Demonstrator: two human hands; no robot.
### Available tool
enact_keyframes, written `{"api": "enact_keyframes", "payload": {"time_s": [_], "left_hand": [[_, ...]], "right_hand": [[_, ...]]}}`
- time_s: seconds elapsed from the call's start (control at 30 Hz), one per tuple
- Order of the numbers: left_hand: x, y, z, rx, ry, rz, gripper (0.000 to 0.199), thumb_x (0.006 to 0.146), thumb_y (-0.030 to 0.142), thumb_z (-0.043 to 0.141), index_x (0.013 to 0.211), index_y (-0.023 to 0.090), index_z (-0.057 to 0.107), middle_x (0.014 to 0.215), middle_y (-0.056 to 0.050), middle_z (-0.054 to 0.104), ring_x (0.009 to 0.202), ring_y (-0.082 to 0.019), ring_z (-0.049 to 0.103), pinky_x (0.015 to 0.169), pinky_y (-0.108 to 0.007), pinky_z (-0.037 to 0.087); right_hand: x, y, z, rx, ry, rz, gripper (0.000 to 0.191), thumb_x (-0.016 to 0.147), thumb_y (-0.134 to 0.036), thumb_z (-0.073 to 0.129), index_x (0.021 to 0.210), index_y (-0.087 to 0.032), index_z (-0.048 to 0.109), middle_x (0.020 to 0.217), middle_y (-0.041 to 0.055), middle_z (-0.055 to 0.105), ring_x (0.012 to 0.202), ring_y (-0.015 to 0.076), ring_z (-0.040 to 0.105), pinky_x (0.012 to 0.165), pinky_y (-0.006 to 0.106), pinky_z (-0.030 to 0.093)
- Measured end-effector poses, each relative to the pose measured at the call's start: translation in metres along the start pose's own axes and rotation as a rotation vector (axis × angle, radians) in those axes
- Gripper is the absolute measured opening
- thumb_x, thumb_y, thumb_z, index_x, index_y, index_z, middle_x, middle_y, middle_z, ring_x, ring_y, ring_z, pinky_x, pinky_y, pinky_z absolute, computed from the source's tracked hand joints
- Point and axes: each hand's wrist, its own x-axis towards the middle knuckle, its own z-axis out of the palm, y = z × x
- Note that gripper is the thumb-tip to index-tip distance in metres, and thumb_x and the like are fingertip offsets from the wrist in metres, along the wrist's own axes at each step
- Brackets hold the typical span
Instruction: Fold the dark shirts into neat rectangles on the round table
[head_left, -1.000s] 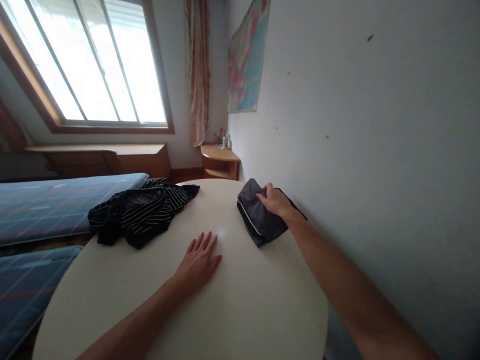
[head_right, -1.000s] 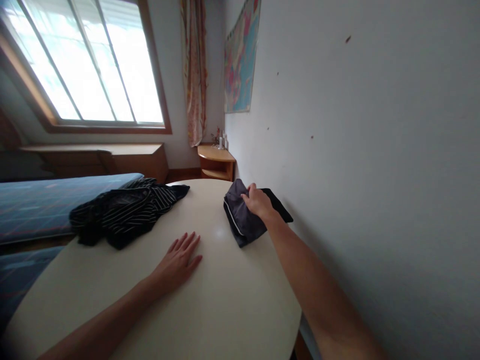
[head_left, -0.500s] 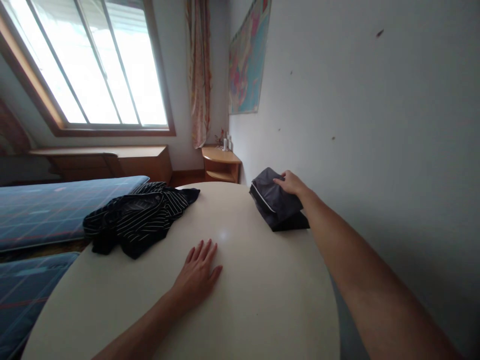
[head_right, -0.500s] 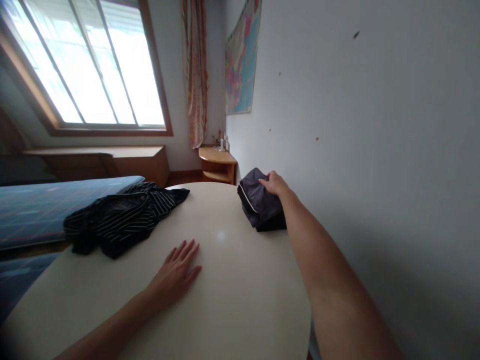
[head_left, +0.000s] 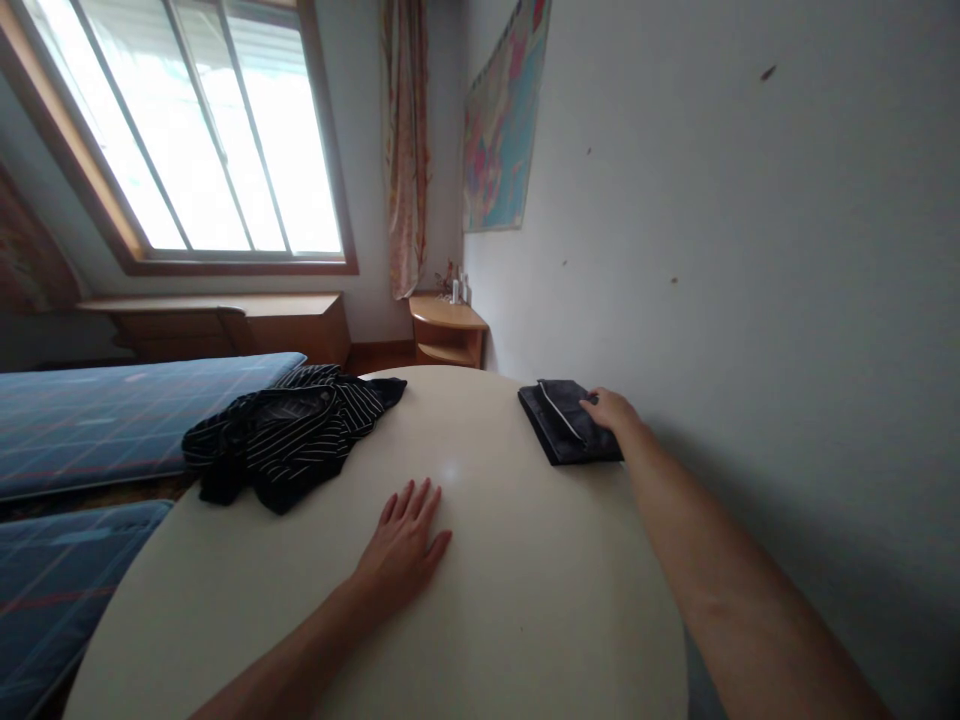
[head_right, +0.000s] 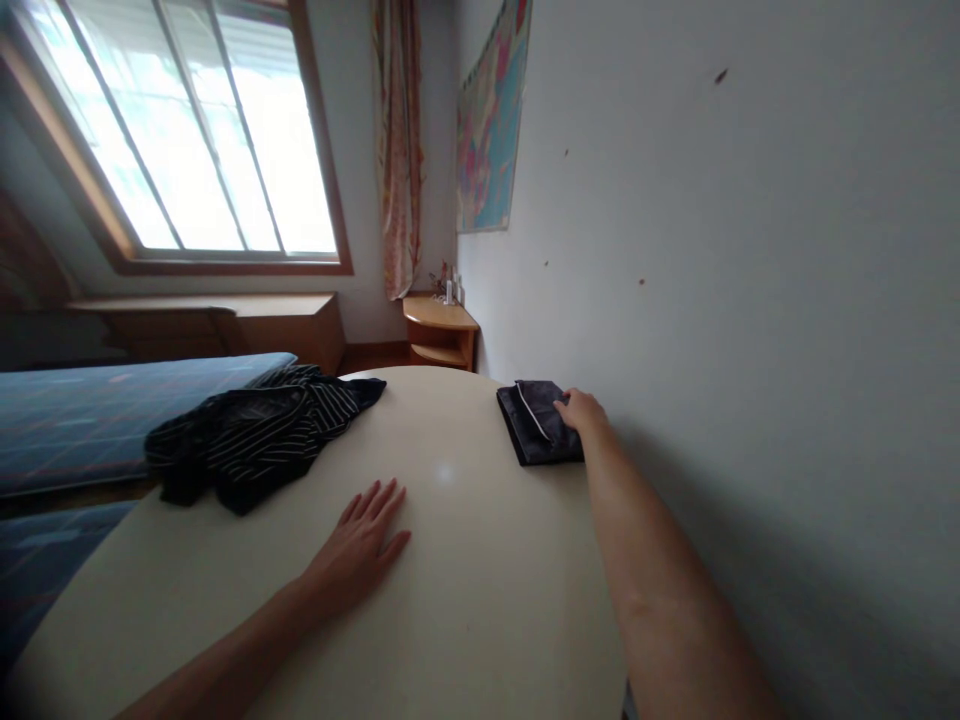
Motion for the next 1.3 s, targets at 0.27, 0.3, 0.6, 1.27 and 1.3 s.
{"api": "enact_keyframes", "payload": {"time_s": [0.27, 0.3, 0.6, 1.27, 1.3], "left_hand": [[-0.001, 0.0, -0.001, -0.005, 0.016, 0.005, 0.064, 0.097, 0.051, 0.035, 0.152, 0.017, 0.035, 0.16, -0.01, 0.027, 0.149, -0.031, 0.018, 0.12, -0.05, 0.02], [-0.002, 0.0, -0.002, -0.005, 0.009, 0.003, 0.064, 0.097, 0.051, 0.035, 0.152, 0.016, 0.035, 0.16, -0.011, 0.027, 0.149, -0.031, 0.018, 0.12, -0.051, 0.019], [0.004, -0.005, -0.01, -0.044, 0.146, -0.026, 0.057, 0.093, 0.045, 0.045, 0.144, 0.017, 0.046, 0.149, -0.009, 0.048, 0.139, -0.027, 0.041, 0.115, -0.043, 0.032], [0.015, -0.125, -0.037, 0.152, 0.612, -0.57, 0.053, 0.092, 0.029, 0.038, 0.136, 0.003, 0.052, 0.151, -0.018, 0.041, 0.142, -0.037, 0.027, 0.117, -0.059, 0.018], [0.016, -0.121, -0.039, 0.148, 0.633, -0.52, 0.053, 0.092, 0.029, 0.038, 0.136, 0.003, 0.051, 0.15, -0.019, 0.042, 0.142, -0.037, 0.027, 0.117, -0.058, 0.019]], "right_hand": [[-0.038, -0.026, 0.028, 0.038, 0.034, -0.034, 0.067, 0.095, -0.067, 0.024, 0.144, -0.029, 0.048, 0.156, 0.0137, 0.035, 0.141, 0.041, 0.029, 0.11, 0.064, 0.021], [-0.042, -0.028, 0.031, 0.051, -0.003, -0.039, 0.067, 0.094, -0.068, 0.024, 0.144, -0.031, 0.049, 0.157, 0.0127, 0.033, 0.142, 0.0412, 0.027, 0.111, 0.064, 0.019], [-0.09, -0.079, 0.022, 0.041, 0.278, -0.315, 0.036, 0.098, -0.032, 0.04, 0.123, -0.02, 0.063, 0.133, 0.0105, 0.06, 0.127, 0.0257, 0.046, 0.113, 0.044, 0.023], [-0.168, -0.107, 0.066, 0.215, -0.133, -0.56, 0.037, 0.097, -0.04, 0.047, 0.123, -0.021, 0.065, 0.143, 0.0087, 0.054, 0.134, 0.0219, 0.045, 0.114, 0.042, 0.027], [-0.168, -0.107, 0.067, 0.22, -0.126, -0.564, 0.036, 0.096, -0.039, 0.047, 0.122, -0.021, 0.065, 0.142, 0.0088, 0.055, 0.133, 0.0224, 0.046, 0.114, 0.043, 0.027]]}}
